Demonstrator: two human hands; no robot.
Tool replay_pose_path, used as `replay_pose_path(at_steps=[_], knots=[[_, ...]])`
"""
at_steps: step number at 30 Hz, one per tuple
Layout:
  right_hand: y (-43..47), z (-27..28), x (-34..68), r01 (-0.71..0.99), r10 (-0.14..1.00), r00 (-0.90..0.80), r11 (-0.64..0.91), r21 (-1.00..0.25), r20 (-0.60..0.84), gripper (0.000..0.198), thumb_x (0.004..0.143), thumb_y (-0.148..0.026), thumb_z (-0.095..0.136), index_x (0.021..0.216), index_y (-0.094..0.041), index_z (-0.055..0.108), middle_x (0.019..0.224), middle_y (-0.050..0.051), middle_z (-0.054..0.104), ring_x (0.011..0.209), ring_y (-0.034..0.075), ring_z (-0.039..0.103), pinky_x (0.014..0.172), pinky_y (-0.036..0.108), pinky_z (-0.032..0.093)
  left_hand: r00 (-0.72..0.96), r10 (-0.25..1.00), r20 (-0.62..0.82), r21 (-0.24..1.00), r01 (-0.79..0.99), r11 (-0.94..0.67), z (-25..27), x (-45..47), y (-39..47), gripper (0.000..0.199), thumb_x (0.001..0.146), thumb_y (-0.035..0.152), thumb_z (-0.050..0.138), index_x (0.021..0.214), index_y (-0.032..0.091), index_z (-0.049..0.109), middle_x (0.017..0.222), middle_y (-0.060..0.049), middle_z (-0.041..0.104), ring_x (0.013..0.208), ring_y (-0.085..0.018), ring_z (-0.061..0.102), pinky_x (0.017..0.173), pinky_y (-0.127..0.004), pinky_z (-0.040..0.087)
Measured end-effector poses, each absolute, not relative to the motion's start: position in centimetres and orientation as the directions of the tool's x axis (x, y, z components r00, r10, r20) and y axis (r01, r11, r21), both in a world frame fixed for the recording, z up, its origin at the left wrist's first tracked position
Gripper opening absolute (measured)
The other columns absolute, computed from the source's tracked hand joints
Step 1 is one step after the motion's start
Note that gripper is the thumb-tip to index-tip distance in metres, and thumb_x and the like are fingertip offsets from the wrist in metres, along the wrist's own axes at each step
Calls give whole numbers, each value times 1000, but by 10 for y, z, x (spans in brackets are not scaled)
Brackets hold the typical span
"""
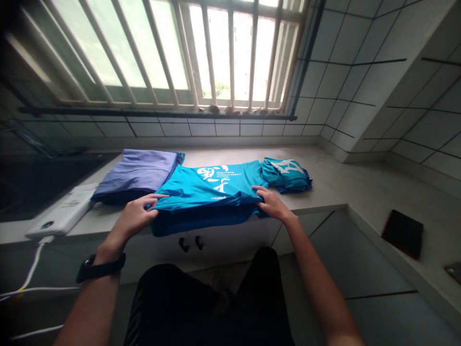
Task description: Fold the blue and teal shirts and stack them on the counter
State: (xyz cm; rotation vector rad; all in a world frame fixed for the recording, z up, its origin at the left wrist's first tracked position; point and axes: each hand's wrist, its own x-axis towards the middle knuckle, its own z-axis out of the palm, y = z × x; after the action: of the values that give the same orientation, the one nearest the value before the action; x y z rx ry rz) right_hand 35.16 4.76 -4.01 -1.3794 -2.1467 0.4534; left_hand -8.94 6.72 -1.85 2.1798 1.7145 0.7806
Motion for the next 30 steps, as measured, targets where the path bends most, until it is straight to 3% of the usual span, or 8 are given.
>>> replay_pose_path(at_steps=[4,6,11,14,18,21,24,30], knots=[[25,-40,359,814,930,-295,365,-452,220,17,77,-12,59,89,-23,66,152,12,60,126,29,66,107,41,50,293,944,154,468,819,-331,-27,-96,50,4,59,24,53,60,27,50,142,-4,69,122,-33,68,100,-39,55],[18,-36,351,869,944,-215,302,-393,250,27,77,-9,57,96,-23,69,146,12,64,126,30,65,109,43,48,276,936,219,449,823,-348,-26,-90,44,21,60,22,53,78,27,63,149,-5,63,133,-34,62,109,-42,52],[11,-28,308,870,904,-151,313,-381,399,37,87,-18,59,121,-24,71,140,13,68,132,33,60,118,51,38,327,885,330,468,758,-455,-23,-52,38,36,83,29,49,110,28,73,141,-8,68,133,-29,61,116,-44,46],[7,-24,291,767,912,-224,383,-515,344,38,95,-33,58,130,-24,68,113,9,79,113,28,70,109,44,46,428,868,253,492,715,-496,-29,-39,36,33,87,34,50,107,27,76,124,-9,76,120,-28,69,108,-43,52],[6,-19,298,712,962,-103,249,-656,252,40,106,-42,37,109,-25,73,67,0,71,74,22,71,86,34,54,513,821,250,484,668,-565,-35,-46,33,34,87,24,43,82,28,76,109,-5,79,107,-24,72,102,-39,53],[14,-28,307,816,956,4,166,-554,293,36,103,-37,42,110,-22,74,101,11,78,99,27,72,94,37,53,409,856,316,440,736,-514,-38,-51,42,38,91,26,41,101,28,78,120,-6,77,117,-26,68,108,-42,50],[26,-52,310,923,955,106,9,-384,276,42,97,-36,57,132,-18,69,142,22,63,129,39,61,107,50,48,313,887,340,316,850,-421,-46,-48,57,45,91,41,53,130,30,71,148,-7,64,143,-33,51,119,-49,40],[56,-83,312,982,974,-59,96,-165,220,50,102,-37,51,149,-22,60,153,18,58,146,36,48,119,52,40,283,936,211,89,948,-306,-54,-36,52,52,98,48,50,145,29,63,159,-10,53,147,-34,47,118,-50,40]])
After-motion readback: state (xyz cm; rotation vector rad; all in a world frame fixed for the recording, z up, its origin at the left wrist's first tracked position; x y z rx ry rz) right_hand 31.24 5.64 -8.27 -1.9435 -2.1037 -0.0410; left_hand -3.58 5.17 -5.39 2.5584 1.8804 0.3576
